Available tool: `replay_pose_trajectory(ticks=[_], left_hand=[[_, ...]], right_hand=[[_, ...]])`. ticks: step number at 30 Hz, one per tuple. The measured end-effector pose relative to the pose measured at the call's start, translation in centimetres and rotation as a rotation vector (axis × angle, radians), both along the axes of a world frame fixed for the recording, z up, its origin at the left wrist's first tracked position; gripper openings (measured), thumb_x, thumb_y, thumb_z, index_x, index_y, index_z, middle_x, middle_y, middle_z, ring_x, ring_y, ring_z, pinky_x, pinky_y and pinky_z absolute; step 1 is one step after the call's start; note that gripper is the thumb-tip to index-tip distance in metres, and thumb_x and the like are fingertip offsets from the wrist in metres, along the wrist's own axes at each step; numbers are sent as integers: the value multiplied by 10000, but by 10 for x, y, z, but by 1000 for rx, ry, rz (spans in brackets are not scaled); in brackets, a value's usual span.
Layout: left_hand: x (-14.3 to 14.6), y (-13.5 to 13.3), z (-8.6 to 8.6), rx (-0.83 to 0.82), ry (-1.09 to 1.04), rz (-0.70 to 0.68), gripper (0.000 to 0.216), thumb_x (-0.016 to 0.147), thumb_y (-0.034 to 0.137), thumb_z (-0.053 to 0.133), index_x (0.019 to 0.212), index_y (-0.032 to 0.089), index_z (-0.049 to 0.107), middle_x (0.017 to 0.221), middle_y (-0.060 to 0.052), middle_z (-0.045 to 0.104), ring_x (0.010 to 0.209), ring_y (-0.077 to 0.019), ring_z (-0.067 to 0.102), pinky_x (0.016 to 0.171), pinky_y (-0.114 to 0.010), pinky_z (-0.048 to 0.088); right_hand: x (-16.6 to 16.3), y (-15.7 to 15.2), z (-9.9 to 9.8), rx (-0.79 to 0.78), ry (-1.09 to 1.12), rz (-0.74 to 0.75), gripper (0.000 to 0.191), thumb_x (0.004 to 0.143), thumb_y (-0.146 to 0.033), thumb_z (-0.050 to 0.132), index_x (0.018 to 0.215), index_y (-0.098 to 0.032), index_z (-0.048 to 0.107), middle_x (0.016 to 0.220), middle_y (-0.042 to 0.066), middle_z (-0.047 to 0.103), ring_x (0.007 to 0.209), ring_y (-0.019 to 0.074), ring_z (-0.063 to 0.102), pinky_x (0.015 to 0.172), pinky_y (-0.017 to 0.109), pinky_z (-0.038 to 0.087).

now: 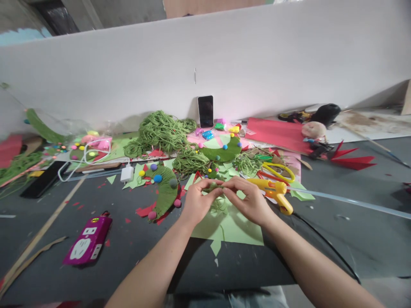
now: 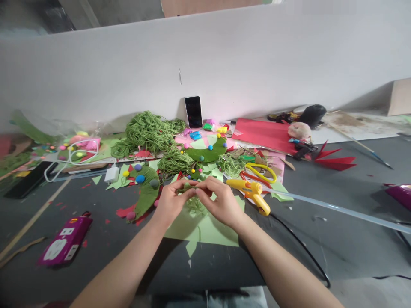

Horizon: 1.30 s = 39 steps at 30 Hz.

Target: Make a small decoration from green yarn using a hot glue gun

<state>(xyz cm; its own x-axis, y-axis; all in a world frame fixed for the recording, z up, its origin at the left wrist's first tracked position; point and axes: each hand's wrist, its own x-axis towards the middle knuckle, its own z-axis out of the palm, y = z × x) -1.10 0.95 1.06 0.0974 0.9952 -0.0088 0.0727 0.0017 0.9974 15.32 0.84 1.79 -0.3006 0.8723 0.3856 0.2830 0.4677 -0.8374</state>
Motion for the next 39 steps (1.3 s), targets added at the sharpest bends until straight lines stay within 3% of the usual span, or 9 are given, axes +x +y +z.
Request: replay_pose_trajectory(ticks=[7,11,14,18,22,28,33,36,39], left_hand=[[-2,2,2,-93,-136,-15,425,655,435,766,1006,205,699,888,-43,678,794,-166,612,683,-251,464],[-10,7,1,-438,-520,-196,703,675,777,496,862,132,702,748,-102,693,733,-224,652,718,-348,498],[-14,6,1,-578,-585,-328,629,705,734,520,729,134,708,701,-112,700,752,-251,663,763,-382,497],[-14,0,6,-534,-523,-383,411,661,598,686,703,190,714,717,-75,702,802,-253,658,745,-357,489],[-11,-1,6,-445,-418,-410,526,721,680,561,862,198,715,915,-97,697,932,-243,619,779,-328,468],[-10,4,0,-87,-26,24,625,827,694,325,639,204,666,895,-98,669,935,-246,567,871,-359,398],[-8,-6,13,446,166,423,502,801,636,488,1074,232,606,1171,-98,559,1128,-249,463,977,-359,316],[-7,-12,18,365,162,302,503,861,620,377,680,213,611,777,-60,592,816,-202,532,817,-326,380],[-7,-14,19,30,-18,-19,690,833,705,283,400,205,479,438,-35,437,519,-152,444,604,-306,373]], right_hand=[[-1,5,-5,-23,-14,-76,170,904,-229,521,798,-170,640,698,22,607,653,138,562,600,257,448],[5,4,-4,302,-27,-104,130,893,-147,525,886,-178,651,773,43,607,706,143,584,635,265,478],[12,3,0,560,-135,22,245,885,-125,533,1089,-212,637,835,54,592,729,150,586,626,269,489],[19,1,2,724,-269,66,392,865,-151,589,1242,-256,569,830,42,595,724,157,578,620,280,482],[20,-2,0,780,-287,18,454,854,-129,590,1274,-298,552,833,31,615,758,161,606,653,284,495],[26,-6,3,880,-321,-107,501,836,-63,558,1283,-287,549,848,44,624,732,169,598,658,307,514],[28,-6,5,886,-302,-191,479,840,-87,570,1274,-288,551,831,46,616,717,173,609,643,313,510],[27,-6,6,881,-301,-246,467,841,-106,572,1246,-339,561,827,37,615,709,173,607,645,312,507],[27,-5,7,880,-308,-277,483,837,-106,577,1258,-341,551,835,44,617,715,178,602,650,315,506]])
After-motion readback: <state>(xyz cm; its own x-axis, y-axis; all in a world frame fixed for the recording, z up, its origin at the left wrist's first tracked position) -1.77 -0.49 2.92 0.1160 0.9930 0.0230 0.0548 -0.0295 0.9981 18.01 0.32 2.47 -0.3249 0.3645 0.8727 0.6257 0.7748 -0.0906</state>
